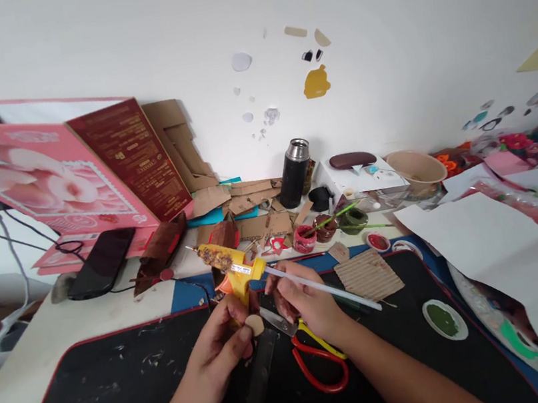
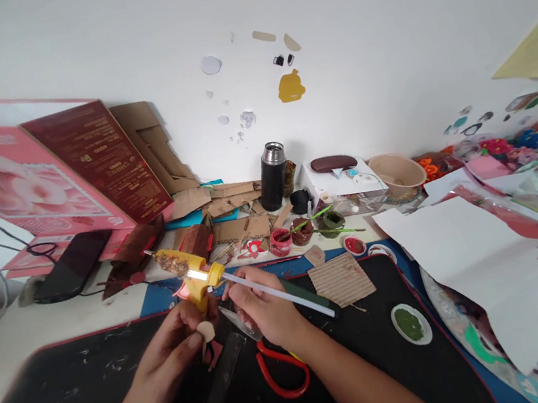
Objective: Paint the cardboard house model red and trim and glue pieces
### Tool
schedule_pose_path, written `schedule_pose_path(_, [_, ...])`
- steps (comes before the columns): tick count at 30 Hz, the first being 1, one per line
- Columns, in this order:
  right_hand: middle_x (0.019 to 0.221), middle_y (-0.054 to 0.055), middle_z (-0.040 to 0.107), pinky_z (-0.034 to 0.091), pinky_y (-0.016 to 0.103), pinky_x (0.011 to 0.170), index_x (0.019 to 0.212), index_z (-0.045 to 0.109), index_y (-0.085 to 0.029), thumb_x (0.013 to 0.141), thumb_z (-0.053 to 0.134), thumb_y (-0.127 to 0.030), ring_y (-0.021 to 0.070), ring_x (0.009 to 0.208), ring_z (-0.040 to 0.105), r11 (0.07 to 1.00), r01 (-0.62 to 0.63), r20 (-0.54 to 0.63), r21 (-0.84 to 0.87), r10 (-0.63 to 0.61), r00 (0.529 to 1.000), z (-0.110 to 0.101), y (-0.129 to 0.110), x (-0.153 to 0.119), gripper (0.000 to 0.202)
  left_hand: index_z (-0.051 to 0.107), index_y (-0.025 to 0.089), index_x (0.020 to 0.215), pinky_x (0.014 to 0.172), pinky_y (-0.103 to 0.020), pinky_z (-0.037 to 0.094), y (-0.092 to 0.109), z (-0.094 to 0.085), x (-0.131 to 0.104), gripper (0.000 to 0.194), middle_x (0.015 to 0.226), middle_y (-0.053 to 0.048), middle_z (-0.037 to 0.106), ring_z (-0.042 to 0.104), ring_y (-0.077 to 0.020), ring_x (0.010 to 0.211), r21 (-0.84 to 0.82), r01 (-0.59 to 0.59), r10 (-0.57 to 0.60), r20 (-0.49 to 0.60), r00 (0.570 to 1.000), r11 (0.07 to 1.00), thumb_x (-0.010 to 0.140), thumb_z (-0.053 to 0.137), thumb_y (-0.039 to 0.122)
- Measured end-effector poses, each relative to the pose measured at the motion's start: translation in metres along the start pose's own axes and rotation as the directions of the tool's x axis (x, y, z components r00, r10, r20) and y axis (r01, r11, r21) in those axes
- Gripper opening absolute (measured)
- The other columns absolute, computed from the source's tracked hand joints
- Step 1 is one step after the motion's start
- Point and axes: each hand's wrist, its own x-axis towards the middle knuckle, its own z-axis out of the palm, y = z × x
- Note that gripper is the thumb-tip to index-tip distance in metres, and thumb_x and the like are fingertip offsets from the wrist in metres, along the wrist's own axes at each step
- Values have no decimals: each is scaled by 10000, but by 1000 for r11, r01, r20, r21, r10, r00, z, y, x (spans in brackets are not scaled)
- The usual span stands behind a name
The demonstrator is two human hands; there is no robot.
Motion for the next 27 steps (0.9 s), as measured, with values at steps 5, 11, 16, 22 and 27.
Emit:
schedule_pose_path(5, [673, -63, 567, 323, 204, 456, 1013, 704, -184, 889, 806, -795, 71, 481, 423, 998, -62, 57, -28, 63, 996, 0, 5, -5, 631, 632, 240, 960, 732, -272, 492, -5, -6, -3, 293, 996, -34, 630, 576, -172, 840, -77, -27, 25, -31, 999, 997, 1008, 757, 500])
schedule_pose_path(11, [970, 18, 709, 501, 260, 709, 1202, 757, -215, 863, 833, -792, 166, 827, 625, 999, -40, 142, -21, 43, 989, 10, 5, 2, 674, 618, 237, 952, 674, -265, 458, -5, -6, -5, 344, 838, 3, 575, 517, -158, 745, -38, 56, -53, 66, 996, 998, 993, 759, 549])
schedule_pose_path(16, [899, 8, 689, 511, 305, 777, 1040, 760, -188, 771, 834, -878, 186, 833, 615, 988, -93, 94, -123, 105, 990, 15, 7, 6, 744, 627, 233, 956, 687, -273, 453, -4, -6, -5, 362, 864, 2, 552, 481, -164, 771, -25, 62, -59, 108, 992, 998, 987, 760, 568])
schedule_pose_path(22, [830, 14, 692, 477, 266, 620, 961, 752, -181, 850, 790, -844, 154, 695, 595, 985, -72, 79, -158, 85, 993, 19, 12, 12, 673, 645, 225, 966, 737, -292, 427, -7, -7, -4, 366, 877, 1, 527, 470, -173, 808, -15, 81, -78, 147, 986, 997, 995, 748, 574])
schedule_pose_path(27, [711, -7, 685, 441, 248, 480, 934, 734, -188, 819, 783, -874, 124, 509, 562, 990, -128, 85, -64, 134, 987, 23, 15, 17, 697, 639, 232, 986, 767, -311, 430, 0, -10, -1, 384, 928, -21, 588, 494, -194, 850, 42, 77, -84, 204, 975, 996, 995, 728, 605])
